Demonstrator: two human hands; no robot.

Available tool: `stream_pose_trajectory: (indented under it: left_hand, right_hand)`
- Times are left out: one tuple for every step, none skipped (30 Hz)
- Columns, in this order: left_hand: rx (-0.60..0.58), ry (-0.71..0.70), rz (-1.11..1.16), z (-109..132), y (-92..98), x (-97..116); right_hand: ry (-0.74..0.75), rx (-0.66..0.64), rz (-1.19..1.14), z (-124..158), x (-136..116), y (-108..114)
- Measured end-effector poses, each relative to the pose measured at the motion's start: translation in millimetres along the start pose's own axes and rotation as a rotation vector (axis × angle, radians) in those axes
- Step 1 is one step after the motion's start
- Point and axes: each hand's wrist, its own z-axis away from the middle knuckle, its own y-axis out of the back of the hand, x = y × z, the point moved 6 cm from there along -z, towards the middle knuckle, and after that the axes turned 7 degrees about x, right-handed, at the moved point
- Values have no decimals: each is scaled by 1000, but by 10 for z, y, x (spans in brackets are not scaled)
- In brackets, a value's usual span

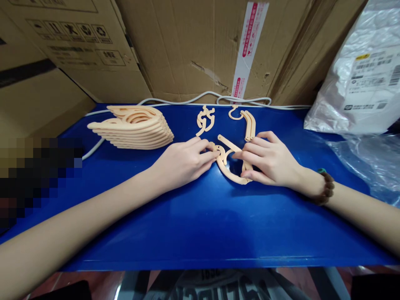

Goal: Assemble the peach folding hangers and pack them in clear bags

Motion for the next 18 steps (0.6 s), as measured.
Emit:
stream_pose_trajectory:
  left_hand:
    - [3,5,0,-1,1,4]
    - [4,14,1,-3,2,9]
    - [1,27,8,-5,2,14]
    - [-6,44,18,-6,1,21]
    - [-18,66,30,-7,0,27]
    - [-29,92,39,-6,0,32]
    - [-39,120,46,-4,3,36]
    - [-47,147,51,-1,8,40]
    - [-48,173,54,2,18,42]
    - [-48,197,57,5,29,41]
    - [-51,219,62,7,37,40]
    - [-56,238,68,9,43,37]
    - [-64,254,72,10,44,33]
    - [-73,265,74,10,44,29]
    - [-84,271,72,9,40,26]
    - [-93,272,70,6,36,24]
    - [-99,266,67,1,33,23]
    - [-102,254,64,-5,30,25]
  right_hand:
    - [21,7,-3,-8,-19,11]
    - [46,12,-9,-15,-42,22]
    - [74,16,-17,-21,-68,31]
    - [103,19,-26,-26,-96,40]
    - [132,22,-33,-30,-126,47]
    - [158,25,-37,-32,-155,53]
    - [178,29,-33,-33,-181,58]
    - [194,30,-21,-32,-203,60]
    - [206,31,-4,-31,-223,62]
    - [217,29,15,-28,-242,64]
    - [229,20,34,-23,-261,62]
    - [245,10,49,-17,-280,61]
    - [262,-4,60,-10,-300,59]
    - [280,-17,65,-3,-320,58]
    - [297,-26,68,3,-339,59]
    - [312,-33,70,8,-355,61]
    - [321,-35,72,11,-366,63]
    - [323,-32,75,12,-371,66]
